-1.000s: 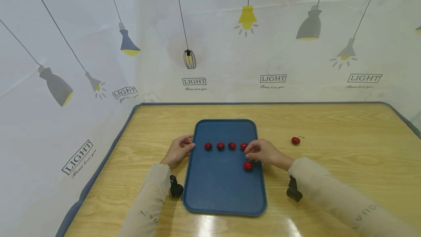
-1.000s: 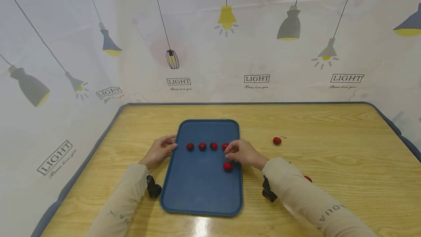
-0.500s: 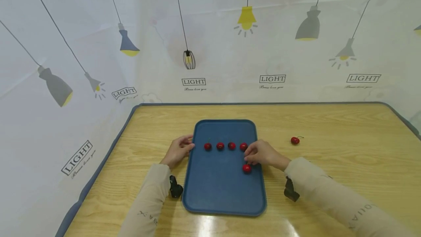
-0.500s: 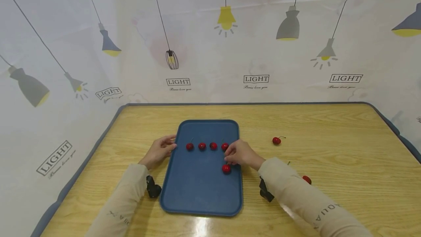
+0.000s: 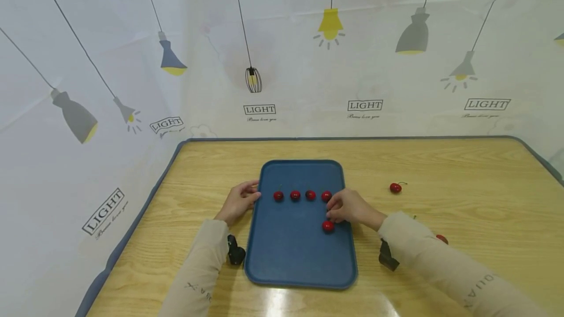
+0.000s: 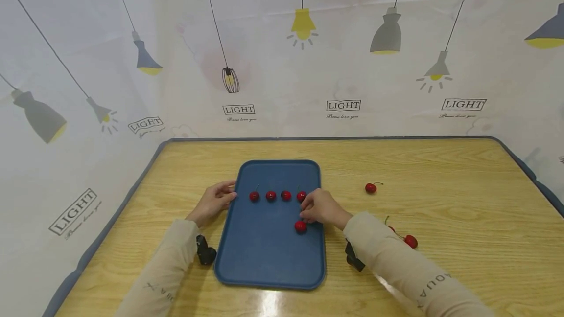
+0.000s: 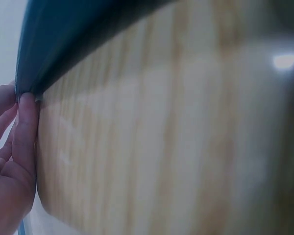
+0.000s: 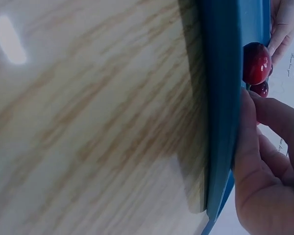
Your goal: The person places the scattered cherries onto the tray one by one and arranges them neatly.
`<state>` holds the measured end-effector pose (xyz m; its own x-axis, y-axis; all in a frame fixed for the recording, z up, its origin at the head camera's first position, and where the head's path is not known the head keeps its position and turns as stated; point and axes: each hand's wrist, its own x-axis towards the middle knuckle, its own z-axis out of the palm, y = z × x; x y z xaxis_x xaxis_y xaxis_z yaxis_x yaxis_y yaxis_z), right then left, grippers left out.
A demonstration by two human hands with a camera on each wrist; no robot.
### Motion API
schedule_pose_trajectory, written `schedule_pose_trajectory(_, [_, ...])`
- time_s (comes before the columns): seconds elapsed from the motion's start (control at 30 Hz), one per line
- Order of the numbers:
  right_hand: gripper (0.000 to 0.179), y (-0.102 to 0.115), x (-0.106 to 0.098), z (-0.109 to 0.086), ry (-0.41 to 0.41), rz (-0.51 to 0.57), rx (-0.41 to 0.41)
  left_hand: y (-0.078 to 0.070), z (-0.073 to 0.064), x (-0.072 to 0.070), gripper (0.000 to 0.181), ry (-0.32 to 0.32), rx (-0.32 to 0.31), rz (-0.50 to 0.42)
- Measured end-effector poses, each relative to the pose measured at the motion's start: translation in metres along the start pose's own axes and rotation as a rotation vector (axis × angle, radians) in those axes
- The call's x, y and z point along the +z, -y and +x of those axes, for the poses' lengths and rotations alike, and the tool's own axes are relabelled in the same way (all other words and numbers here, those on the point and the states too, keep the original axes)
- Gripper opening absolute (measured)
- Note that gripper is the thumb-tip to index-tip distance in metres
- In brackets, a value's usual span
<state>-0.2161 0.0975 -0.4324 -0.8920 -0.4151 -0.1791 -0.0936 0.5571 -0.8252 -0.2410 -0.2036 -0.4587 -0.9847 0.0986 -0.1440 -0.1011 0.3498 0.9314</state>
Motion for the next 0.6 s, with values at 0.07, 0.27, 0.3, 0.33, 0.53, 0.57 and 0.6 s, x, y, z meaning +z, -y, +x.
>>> schedule_pose_trajectory(0.07, [0.013, -0.0005, 0.0006, -0.0001, -0.001, 0.004, 0.0, 0.0001, 0.0002, -0.0001, 0.04, 0.0, -0.006, 0.0])
schedule_pose_trajectory(0.27, [0.015, 0.0001, 0.0006, -0.0008, -0.002, -0.005, -0.009, 0.0007, 0.0001, -0.0007, 0.04, 0.002, -0.01, 0.004])
schedule_pose_trajectory(0.3, [0.015, 0.0001, 0.0005, -0.0007, -0.003, -0.011, -0.011, 0.0009, 0.0001, -0.0006, 0.04, 0.002, -0.01, 0.003])
schedule_pose_trajectory(0.33, [0.015, 0.0001, 0.0005, -0.0006, -0.004, -0.015, -0.012, 0.0008, -0.0001, -0.0005, 0.04, 0.001, -0.01, 0.002])
schedule_pose_trajectory(0.53, [0.014, -0.0002, 0.0008, 0.0008, -0.006, -0.043, -0.017, 0.0011, 0.0, 0.0002, 0.041, -0.002, -0.002, 0.009])
schedule_pose_trajectory(0.57, [0.014, -0.0002, 0.0008, 0.0009, -0.007, -0.045, -0.017, 0.0011, 0.0001, 0.0001, 0.041, -0.001, -0.001, 0.01])
schedule_pose_trajectory(0.6, [0.014, 0.0, 0.0009, 0.001, -0.008, -0.048, -0.016, 0.001, 0.0001, 0.0001, 0.041, -0.001, -0.001, 0.01])
